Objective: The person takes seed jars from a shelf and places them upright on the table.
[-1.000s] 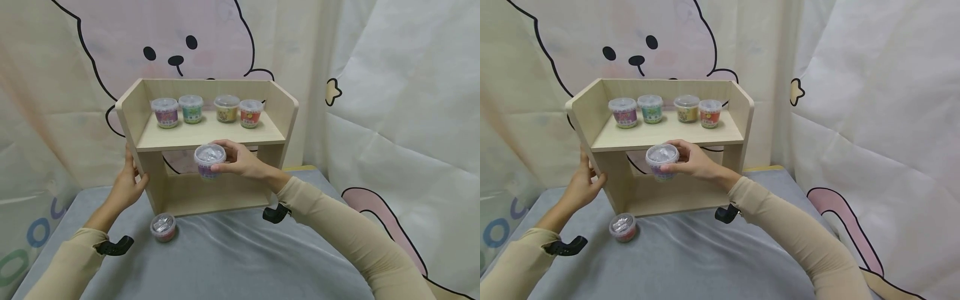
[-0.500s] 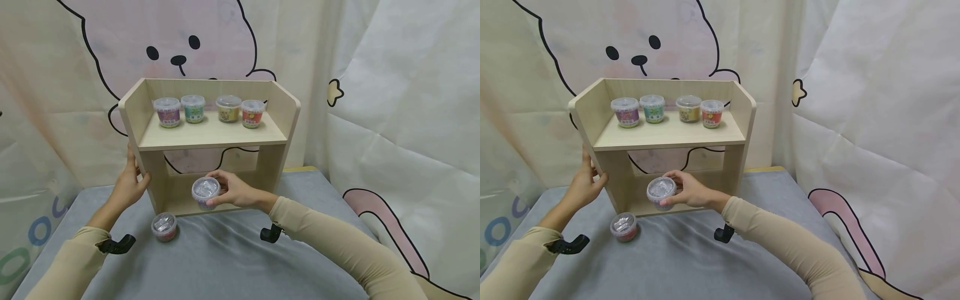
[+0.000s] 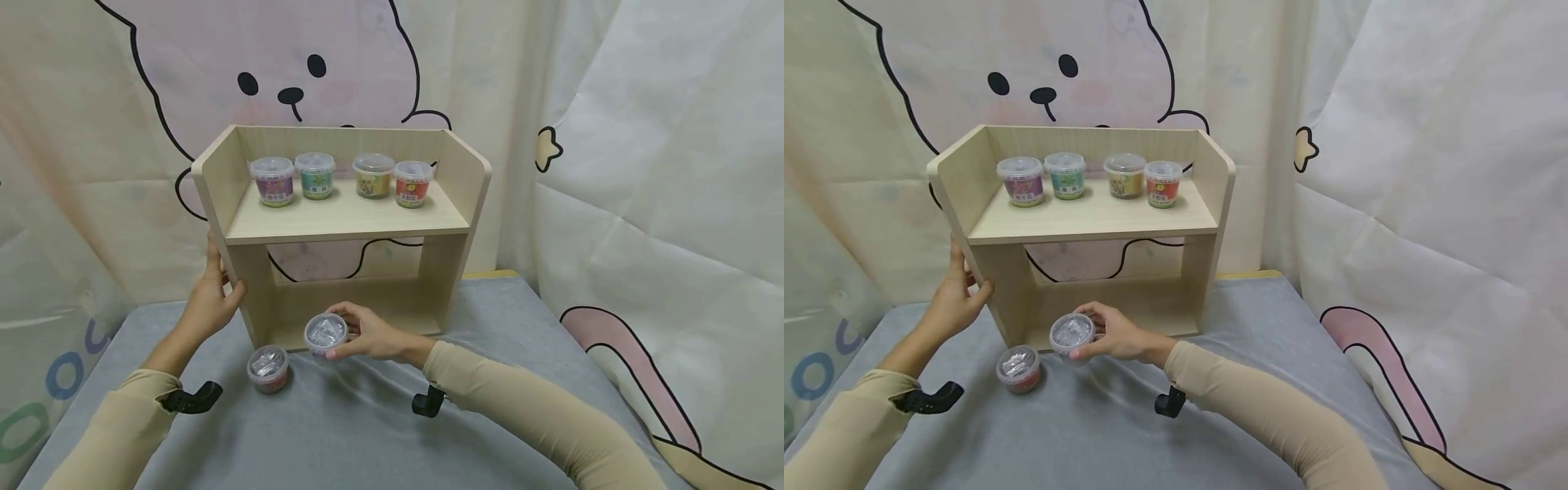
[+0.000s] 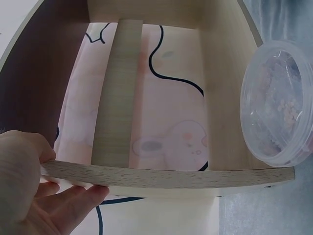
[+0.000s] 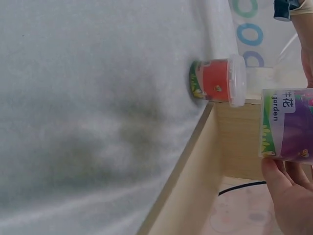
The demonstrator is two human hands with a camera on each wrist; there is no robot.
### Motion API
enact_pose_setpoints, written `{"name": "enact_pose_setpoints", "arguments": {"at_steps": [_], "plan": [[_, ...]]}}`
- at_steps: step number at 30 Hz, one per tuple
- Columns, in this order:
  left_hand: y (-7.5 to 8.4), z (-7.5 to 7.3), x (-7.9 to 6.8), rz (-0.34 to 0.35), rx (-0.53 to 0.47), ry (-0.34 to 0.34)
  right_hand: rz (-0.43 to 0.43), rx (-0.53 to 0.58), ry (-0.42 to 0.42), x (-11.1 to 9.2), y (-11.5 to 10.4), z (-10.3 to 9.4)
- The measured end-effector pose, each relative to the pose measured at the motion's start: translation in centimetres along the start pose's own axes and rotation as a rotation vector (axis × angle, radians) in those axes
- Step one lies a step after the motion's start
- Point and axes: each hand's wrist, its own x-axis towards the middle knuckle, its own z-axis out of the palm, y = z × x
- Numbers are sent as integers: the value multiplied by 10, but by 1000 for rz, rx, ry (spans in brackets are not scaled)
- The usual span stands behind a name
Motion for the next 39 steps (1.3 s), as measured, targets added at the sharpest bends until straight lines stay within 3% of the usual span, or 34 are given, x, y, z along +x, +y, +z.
{"name": "enact_pose_setpoints", "arguments": {"at_steps": [14,27,39], "plan": [[-1,-2,-4,-33,13,-2,57,31,-8,14,14,17],[-1,-1,-4,-32,15,-1,86,140,44,18,41,23],[0,0,0,-17,11,-6,129,133,80,26,56,30]]}}
